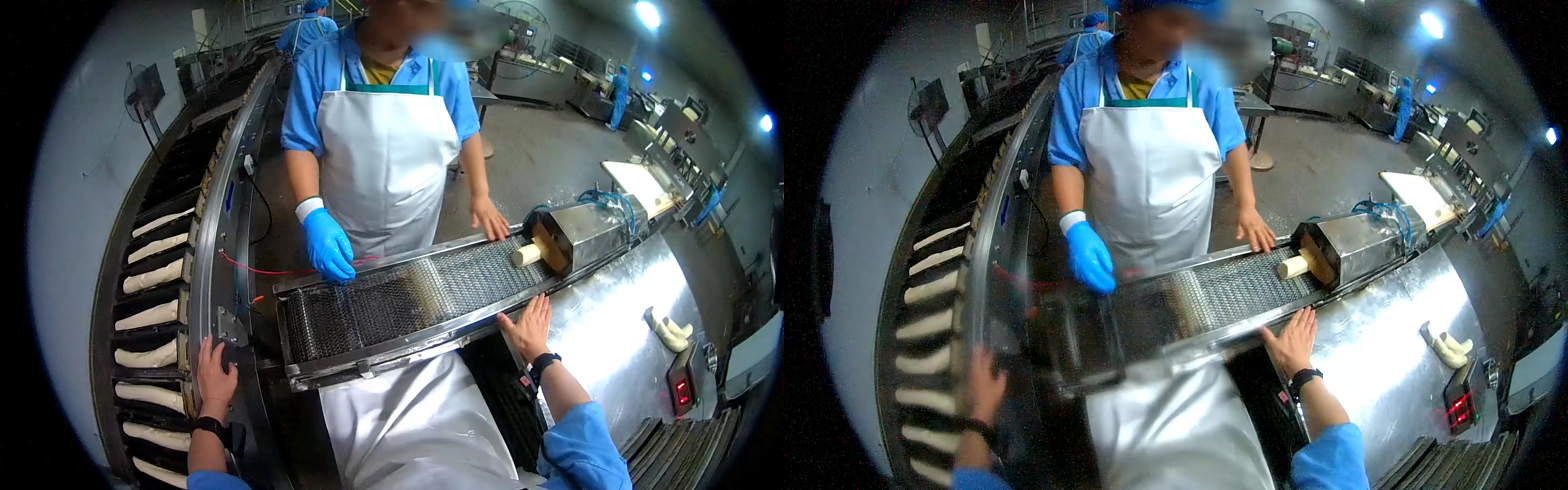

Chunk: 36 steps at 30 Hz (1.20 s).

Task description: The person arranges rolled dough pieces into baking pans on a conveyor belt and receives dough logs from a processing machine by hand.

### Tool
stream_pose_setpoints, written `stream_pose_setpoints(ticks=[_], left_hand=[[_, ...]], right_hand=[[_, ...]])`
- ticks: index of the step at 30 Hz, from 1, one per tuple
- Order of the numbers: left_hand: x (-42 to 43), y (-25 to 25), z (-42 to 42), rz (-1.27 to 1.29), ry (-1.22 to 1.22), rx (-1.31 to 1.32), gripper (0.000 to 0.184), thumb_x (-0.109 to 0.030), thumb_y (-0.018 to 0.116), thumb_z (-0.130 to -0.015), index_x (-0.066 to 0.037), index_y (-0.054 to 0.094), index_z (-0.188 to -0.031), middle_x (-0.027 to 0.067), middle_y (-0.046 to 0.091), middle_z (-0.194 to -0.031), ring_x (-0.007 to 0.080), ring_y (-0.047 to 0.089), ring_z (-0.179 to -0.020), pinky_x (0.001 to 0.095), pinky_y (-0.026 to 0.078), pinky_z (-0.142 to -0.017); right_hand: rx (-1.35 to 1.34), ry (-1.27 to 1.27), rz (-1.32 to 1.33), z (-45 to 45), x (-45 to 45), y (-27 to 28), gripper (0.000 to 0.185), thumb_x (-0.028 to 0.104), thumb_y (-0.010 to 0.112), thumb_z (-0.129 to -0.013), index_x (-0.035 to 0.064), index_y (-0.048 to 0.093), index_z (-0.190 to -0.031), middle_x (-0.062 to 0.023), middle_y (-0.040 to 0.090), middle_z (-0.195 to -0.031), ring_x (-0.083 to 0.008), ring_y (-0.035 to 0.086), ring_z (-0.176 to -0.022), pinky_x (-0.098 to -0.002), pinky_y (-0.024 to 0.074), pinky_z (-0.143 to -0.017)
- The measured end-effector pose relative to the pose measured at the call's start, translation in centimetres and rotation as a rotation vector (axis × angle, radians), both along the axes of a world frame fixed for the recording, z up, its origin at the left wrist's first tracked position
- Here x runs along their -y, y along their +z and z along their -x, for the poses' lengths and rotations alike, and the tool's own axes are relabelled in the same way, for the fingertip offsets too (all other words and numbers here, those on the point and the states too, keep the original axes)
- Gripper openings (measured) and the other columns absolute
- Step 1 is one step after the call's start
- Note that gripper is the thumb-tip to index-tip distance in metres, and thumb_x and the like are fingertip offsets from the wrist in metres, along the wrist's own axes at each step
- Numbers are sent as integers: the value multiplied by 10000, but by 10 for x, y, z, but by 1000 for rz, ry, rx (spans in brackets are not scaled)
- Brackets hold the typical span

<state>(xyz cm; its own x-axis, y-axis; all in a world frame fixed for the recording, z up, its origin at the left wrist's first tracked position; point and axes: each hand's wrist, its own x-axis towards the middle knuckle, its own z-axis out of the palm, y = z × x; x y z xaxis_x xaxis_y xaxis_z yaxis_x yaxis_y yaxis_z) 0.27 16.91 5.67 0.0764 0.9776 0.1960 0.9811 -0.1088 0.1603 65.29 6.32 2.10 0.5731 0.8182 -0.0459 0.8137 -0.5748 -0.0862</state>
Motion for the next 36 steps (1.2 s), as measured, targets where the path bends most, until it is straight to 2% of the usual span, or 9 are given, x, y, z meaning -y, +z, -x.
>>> stream_pose_setpoints(ticks=[6,9,13,15,21,22,27,29,36], left_hand=[[2,27,-20,69,28,44,451,-84,647,-771,-19,573,-1212,158,375,-1469,334,327,-1378,415,317,-1119],[1,17,-17,59,41,16,452,-102,645,-777,-19,577,-1216,157,377,-1468,322,326,-1381,411,322,-1115],[4,33,-23,85,80,40,449,-115,639,-781,-18,579,-1215,160,377,-1467,321,328,-1379,411,326,-1114],[3,29,-20,71,47,33,454,-113,635,-778,-17,579,-1218,162,377,-1466,323,331,-1377,410,328,-1113],[-4,25,-14,50,21,45,457,-112,632,-779,-17,578,-1222,165,378,-1464,323,341,-1369,412,330,-1112],[0,24,-14,65,32,50,452,-114,632,-780,-17,579,-1218,166,377,-1464,325,343,-1367,413,331,-1111],[-2,25,-14,19,11,51,455,-104,653,-772,-13,580,-1212,164,379,-1464,330,343,-1367,417,333,-1110],[-4,20,-14,97,74,45,454,-98,654,-775,-18,580,-1216,163,374,-1469,331,333,-1374,422,328,-1114],[8,49,-28,151,117,44,451,-122,635,-801,-31,577,-1238,141,360,-1484,314,316,-1388,415,321,-1122]], right_hand=[[-12,0,32,0,-6,5,1119,724,425,-845,-196,148,-1419,-334,125,-1529,-397,61,-1459,-445,28,-1191],[-18,-29,28,-7,-5,-7,1111,722,446,-843,-171,150,-1434,-313,105,-1542,-381,50,-1463,-435,23,-1194],[-14,-42,62,-1,-6,3,1103,718,451,-847,-162,149,-1439,-306,118,-1542,-365,49,-1466,-418,29,-1197],[25,-32,87,5,-7,8,1050,655,485,-868,-156,147,-1443,-308,140,-1538,-388,87,-1458,-441,70,-1188],[11,-28,40,3,-6,5,1054,655,489,-864,-168,155,-1434,-323,156,-1527,-390,106,-1453,-437,67,-1190],[-2,-35,75,1,-6,5,1108,725,428,-850,-169,138,-1437,-315,121,-1537,-373,61,-1463,-426,38,-1195],[18,-19,41,-3,-5,-3,1120,724,441,-843,-173,127,-1436,-328,122,-1531,-398,61,-1457,-436,46,-1192],[26,-9,40,-4,-4,-5,1125,732,435,-841,-177,135,-1433,-331,134,-1527,-400,64,-1456,-443,47,-1191],[29,-19,80,2,-6,3,1081,711,401,-869,-182,154,-1426,-336,129,-1527,-403,83,-1453,-451,36,-1191]])
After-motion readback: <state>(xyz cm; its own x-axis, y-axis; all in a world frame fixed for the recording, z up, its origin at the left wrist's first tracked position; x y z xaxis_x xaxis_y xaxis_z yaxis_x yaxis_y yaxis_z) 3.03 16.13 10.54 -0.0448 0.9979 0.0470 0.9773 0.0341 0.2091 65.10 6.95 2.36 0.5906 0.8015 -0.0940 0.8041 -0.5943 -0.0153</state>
